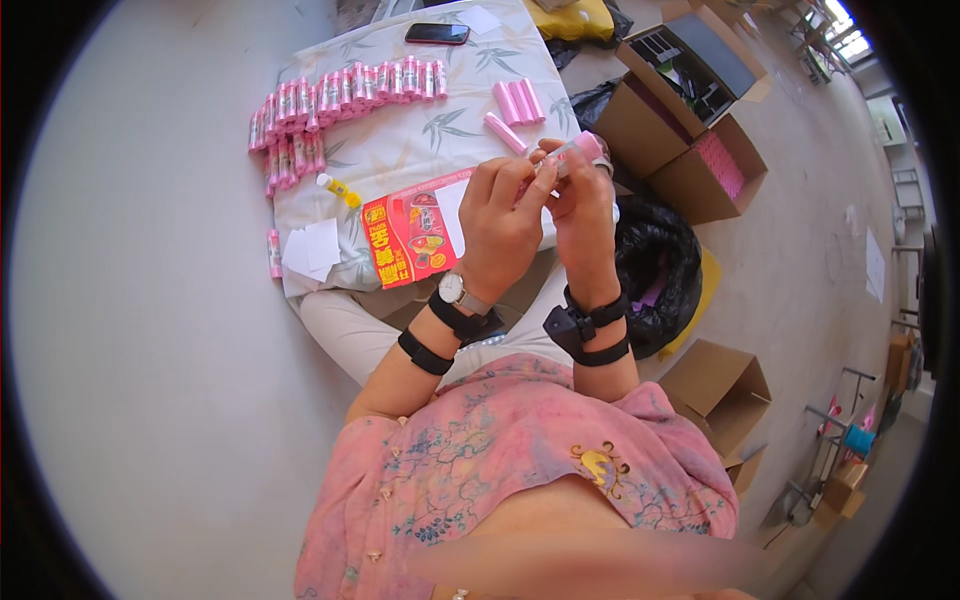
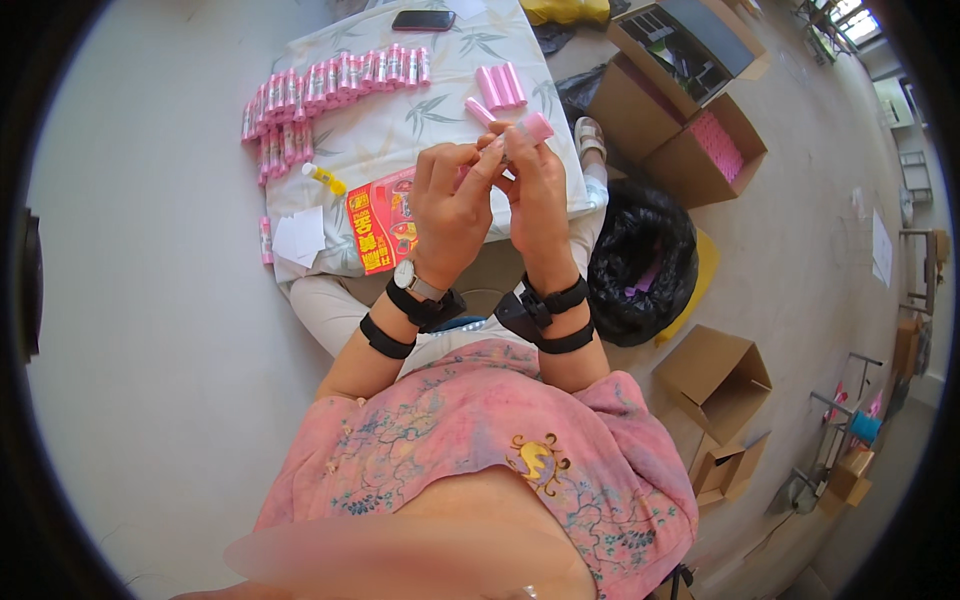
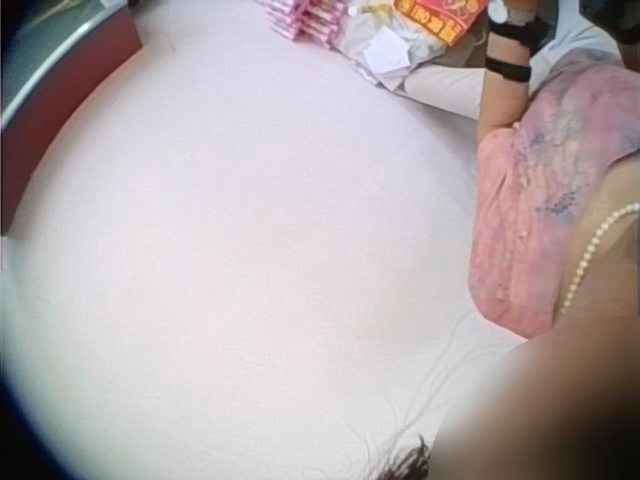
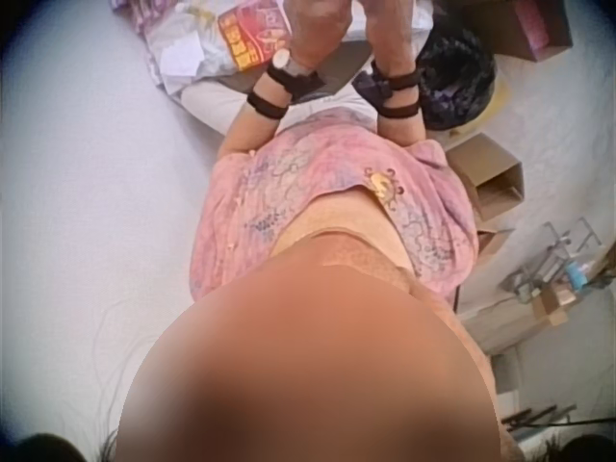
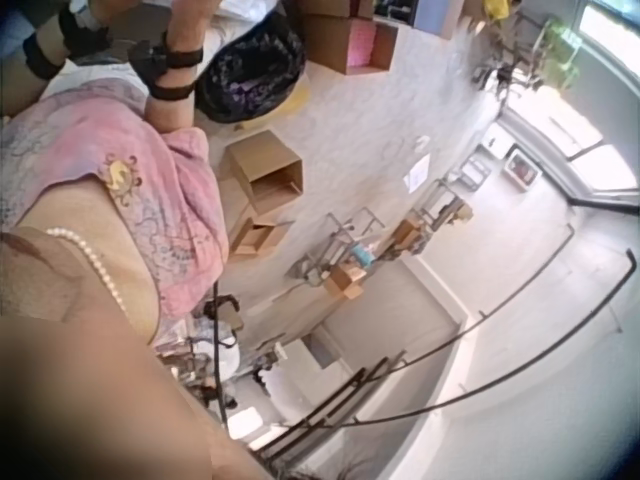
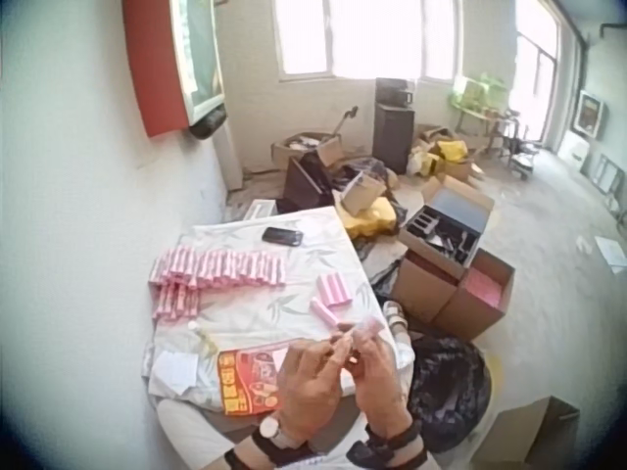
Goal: Applying labels to small cosmetic tubes and placing them into a box.
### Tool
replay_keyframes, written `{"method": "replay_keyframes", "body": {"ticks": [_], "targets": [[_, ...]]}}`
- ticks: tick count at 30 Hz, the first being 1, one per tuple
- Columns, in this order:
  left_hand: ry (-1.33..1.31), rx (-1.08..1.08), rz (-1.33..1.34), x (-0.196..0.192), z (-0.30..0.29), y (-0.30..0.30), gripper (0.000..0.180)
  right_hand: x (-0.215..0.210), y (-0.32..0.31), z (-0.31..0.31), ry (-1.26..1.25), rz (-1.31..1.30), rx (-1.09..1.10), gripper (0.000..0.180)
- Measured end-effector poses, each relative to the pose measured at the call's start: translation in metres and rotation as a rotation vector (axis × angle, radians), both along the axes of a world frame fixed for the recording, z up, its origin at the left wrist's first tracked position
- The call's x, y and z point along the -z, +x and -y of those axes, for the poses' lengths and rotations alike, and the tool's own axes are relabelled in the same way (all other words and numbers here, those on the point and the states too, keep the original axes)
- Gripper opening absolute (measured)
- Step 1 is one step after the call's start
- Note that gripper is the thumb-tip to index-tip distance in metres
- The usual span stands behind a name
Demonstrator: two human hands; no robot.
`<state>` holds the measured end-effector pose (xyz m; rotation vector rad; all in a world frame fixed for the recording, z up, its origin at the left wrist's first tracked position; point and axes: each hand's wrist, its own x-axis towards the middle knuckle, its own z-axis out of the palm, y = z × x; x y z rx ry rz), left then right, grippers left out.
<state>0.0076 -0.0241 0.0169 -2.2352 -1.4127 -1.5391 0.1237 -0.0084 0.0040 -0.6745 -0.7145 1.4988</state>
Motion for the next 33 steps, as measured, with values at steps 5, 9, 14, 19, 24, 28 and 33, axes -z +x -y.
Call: {"method": "replay_keyframes", "body": {"ticks": [5, 9, 14, 19, 24, 28, 33], "targets": [[0.030, -0.004, -0.237, 0.005, 0.002, -0.003, 0.043, 0.003, -0.005, 0.001, -0.139, 0.042, 0.047, 0.028], [0.035, 0.044, -0.353, 0.016, 0.007, -0.011, 0.049, 0.004, -0.005, 0.003, -0.180, 0.041, 0.082, 0.029], [0.009, 0.129, -0.461, 0.031, 0.009, -0.029, 0.056, 0.009, -0.001, 0.002, -0.158, 0.073, 0.027, 0.037], [0.050, 0.191, -0.522, 0.034, 0.007, -0.049, 0.056, 0.009, -0.005, -0.001, -0.192, 0.016, 0.048, 0.043], [0.076, 0.233, -0.541, 0.031, 0.006, -0.060, 0.054, 0.018, -0.009, -0.002, -0.200, -0.039, 0.048, 0.050], [0.105, 0.229, -0.535, 0.030, 0.007, -0.064, 0.046, 0.020, -0.011, -0.004, -0.194, -0.095, -0.005, 0.056], [0.090, 0.212, -0.409, 0.028, 0.006, -0.065, 0.045, 0.016, -0.011, -0.006, -0.201, -0.204, -0.067, 0.054]]}}
